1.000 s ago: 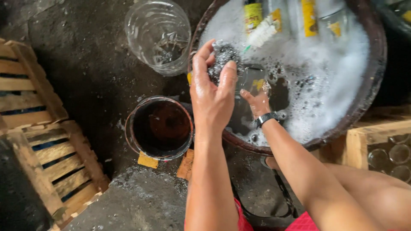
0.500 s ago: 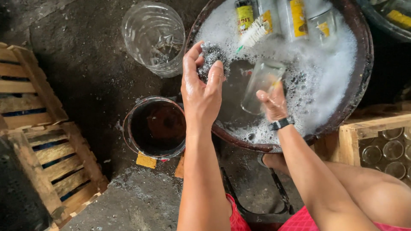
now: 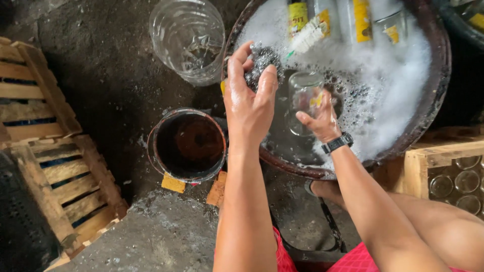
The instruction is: Washing glass cups in a tub of soapy water using a brush and rinsing them in a separate bucket.
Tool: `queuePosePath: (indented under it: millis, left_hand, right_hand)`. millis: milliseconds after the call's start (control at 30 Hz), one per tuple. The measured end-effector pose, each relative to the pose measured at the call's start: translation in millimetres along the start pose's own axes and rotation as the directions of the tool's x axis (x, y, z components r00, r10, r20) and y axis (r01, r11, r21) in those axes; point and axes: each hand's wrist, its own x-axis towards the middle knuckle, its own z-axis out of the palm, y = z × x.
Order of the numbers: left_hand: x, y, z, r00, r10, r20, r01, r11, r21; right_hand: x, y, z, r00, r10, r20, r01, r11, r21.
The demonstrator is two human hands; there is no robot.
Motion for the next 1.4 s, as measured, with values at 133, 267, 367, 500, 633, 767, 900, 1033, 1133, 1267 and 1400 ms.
queuePosePath:
  millis: [133,267,367,500,633,767,900,1033,1133,1267,1400]
  left_hand:
    - [0.8,-5.2,3.1,0.999,-0.008,0.035,0.008,1.0,0.004]
    - [1.4,-16.1,18.7,0.981,-0.075,0.18,0.066,0.996,0.054]
    - [0.4,-22.8,28.7,0.981,-0.141,0.136,0.134,0.989,0.062]
    - [-1.3,-47.6,41.2,0.959,-0.225,0.175,0.201,0.969,0.14]
    - [-7.6,-95.0,65.0,0.906,-0.399,0.138,0.339,0.882,0.327]
    - [-9.9,-156.9,83.4,0.881,-0.473,0.002,0.412,0.769,0.489]
    - [-21.6,-234.9,118.6,0.951,-0.287,0.112,0.072,0.561,0.825]
    - [-23.5,-128.8,134.8,0.919,-0.279,0.277,0.241,0.956,0.165]
    - [-35.3,-20.7,121.3,0.954,0.14,0.267,-0.137,0.99,-0.028]
    - [-59.6,49.2,119.9,0.761,0.554,0.338,-0.564,0.822,-0.077]
    - [-53.5,38.7,122.8,0.618,0.716,0.325,-0.775,0.623,0.101]
  right_hand:
    - [-21.6,26.4,0.0,0.969,0.247,0.02,-0.246,0.969,-0.023]
    - [-19.9,4.6,-4.1,0.937,0.348,0.017,-0.348,0.933,0.097]
    - [-6.4,-16.3,-16.7,0.971,0.23,-0.07,-0.236,0.969,-0.08]
    - [-2.1,-44.3,-69.6,0.964,0.259,-0.054,-0.209,0.871,0.446]
    - [-1.3,-95.7,-107.5,0.975,0.222,-0.009,-0.179,0.809,0.561]
    - [-13.3,-113.4,-134.2,0.967,0.254,0.01,-0.172,0.624,0.762]
    - [-19.1,-112.9,-144.3,0.98,0.2,0.018,-0.102,0.42,0.902]
    - [-20.9,-96.8,-153.8,0.966,0.243,0.092,-0.188,0.412,0.891]
    - [-18.9,-103.9,-150.5,0.948,0.3,0.101,-0.231,0.438,0.869]
    - [-6.2,-80.2,-156.5,0.942,0.302,0.146,-0.282,0.478,0.832]
    - [-3.3,-92.7,-143.9,0.937,0.316,0.149,-0.328,0.649,0.687]
